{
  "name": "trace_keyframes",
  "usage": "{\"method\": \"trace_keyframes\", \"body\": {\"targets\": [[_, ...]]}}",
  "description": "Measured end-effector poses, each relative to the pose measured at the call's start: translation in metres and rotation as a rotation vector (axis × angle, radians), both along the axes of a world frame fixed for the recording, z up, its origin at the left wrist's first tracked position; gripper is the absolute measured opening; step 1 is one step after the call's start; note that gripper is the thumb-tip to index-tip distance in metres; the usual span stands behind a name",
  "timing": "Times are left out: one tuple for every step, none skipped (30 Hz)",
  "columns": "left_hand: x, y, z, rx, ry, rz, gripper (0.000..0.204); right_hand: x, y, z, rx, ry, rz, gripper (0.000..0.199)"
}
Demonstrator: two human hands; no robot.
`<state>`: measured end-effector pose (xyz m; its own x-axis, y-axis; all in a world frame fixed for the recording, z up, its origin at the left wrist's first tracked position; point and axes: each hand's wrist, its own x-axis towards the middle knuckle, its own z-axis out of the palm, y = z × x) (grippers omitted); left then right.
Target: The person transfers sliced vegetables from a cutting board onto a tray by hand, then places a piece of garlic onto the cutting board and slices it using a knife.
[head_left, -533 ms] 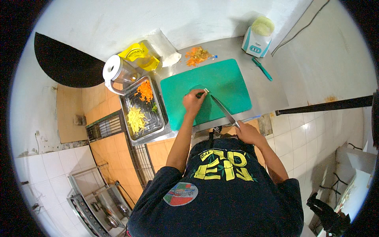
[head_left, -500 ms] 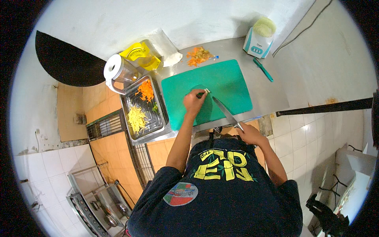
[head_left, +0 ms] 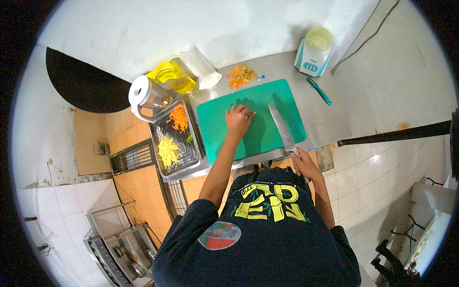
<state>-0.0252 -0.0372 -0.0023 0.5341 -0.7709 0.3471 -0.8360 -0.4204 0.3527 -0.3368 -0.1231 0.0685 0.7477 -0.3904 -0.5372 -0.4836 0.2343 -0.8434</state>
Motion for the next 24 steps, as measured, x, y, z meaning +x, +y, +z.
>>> {"method": "trace_keyframes", "body": {"targets": [[-0.005,0.001,-0.001,-0.065,-0.031,0.034,0.007,0.002,-0.001,-0.002,0.002,-0.038,-0.013,0.025],[-0.010,0.002,-0.003,-0.064,-0.031,0.028,0.007,0.004,-0.002,-0.003,0.005,-0.075,-0.025,0.026],[-0.015,0.005,-0.002,-0.044,-0.065,-0.017,0.009,0.008,-0.002,-0.002,0.007,-0.075,-0.029,0.026],[-0.021,0.008,-0.002,-0.024,-0.098,-0.060,0.010,0.011,-0.002,0.000,-0.032,-0.066,-0.032,0.028],[-0.028,0.011,-0.002,-0.022,-0.097,-0.061,0.010,0.013,-0.003,0.001,-0.070,-0.057,-0.033,0.030],[-0.034,0.014,0.000,-0.083,-0.063,-0.014,0.012,0.014,-0.005,0.000,-0.068,-0.057,-0.033,0.030],[-0.037,0.016,0.002,-0.144,-0.028,0.035,0.015,0.015,-0.006,-0.001,-0.112,0.005,0.019,0.034],[-0.037,0.017,0.001,-0.142,-0.028,0.037,0.015,0.016,-0.008,-0.002,-0.157,0.067,0.072,0.039],[-0.036,0.018,0.001,-0.127,-0.015,0.078,0.016,0.017,-0.008,-0.007,-0.158,0.067,0.079,0.039],[-0.036,0.018,0.002,-0.112,-0.002,0.120,0.018,0.019,-0.007,-0.016,-0.279,0.054,0.096,0.040],[-0.036,0.017,0.002,-0.114,-0.002,0.127,0.018,0.020,-0.007,-0.022,-0.400,0.039,0.113,0.041],[-0.036,0.016,0.006,-0.111,0.013,0.125,0.018,0.023,-0.006,-0.025,-0.399,0.037,0.120,0.041],[-0.036,0.015,0.009,-0.109,0.027,0.123,0.017,0.026,-0.005,-0.027,-0.580,0.105,0.162,0.041],[-0.036,0.012,0.009,-0.108,0.026,0.129,0.017,0.028,-0.004,-0.029,-0.762,0.173,0.204,0.040],[-0.036,0.009,0.007,-0.046,0.032,0.125,0.017,0.031,-0.004,-0.028,-0.762,0.172,0.207,0.040],[-0.035,0.007,0.006,0.016,0.038,0.119,0.017,0.035,-0.004,-0.026,-0.785,0.204,0.229,0.040],[-0.033,0.007,0.005,0.016,0.038,0.121,0.017,0.038,-0.004,-0.025,-0.806,0.236,0.249,0.040],[-0.032,0.007,0.003,0.021,0.065,0.090,0.017,0.039,-0.004,-0.026,-0.807,0.233,0.253,0.040],[-0.030,0.007,0.001,0.025,0.092,0.058,0.017,0.040,-0.004,-0.027,-0.831,0.238,0.261,0.039],[-0.029,0.007,-0.001,0.025,0.091,0.060,0.017,0.041,-0.004,-0.029,-0.854,0.243,0.270,0.037],[-0.027,0.007,-0.001,0.024,0.089,0.050,0.016,0.041,-0.004,-0.030,-0.854,0.243,0.271,0.037],[-0.026,0.007,-0.002,0.022,0.088,0.038,0.016,0.041,-0.003,-0.031,-0.869,0.250,0.268,0.036],[-0.026,0.007,-0.003,0.022,0.089,0.038,0.016,0.041,-0.001,-0.032,-0.884,0.258,0.264,0.035],[-0.026,0.006,-0.003,0.036,0.106,0.042,0.016,0.042,-0.001,-0.032,-0.885,0.257,0.265,0.035]]}}
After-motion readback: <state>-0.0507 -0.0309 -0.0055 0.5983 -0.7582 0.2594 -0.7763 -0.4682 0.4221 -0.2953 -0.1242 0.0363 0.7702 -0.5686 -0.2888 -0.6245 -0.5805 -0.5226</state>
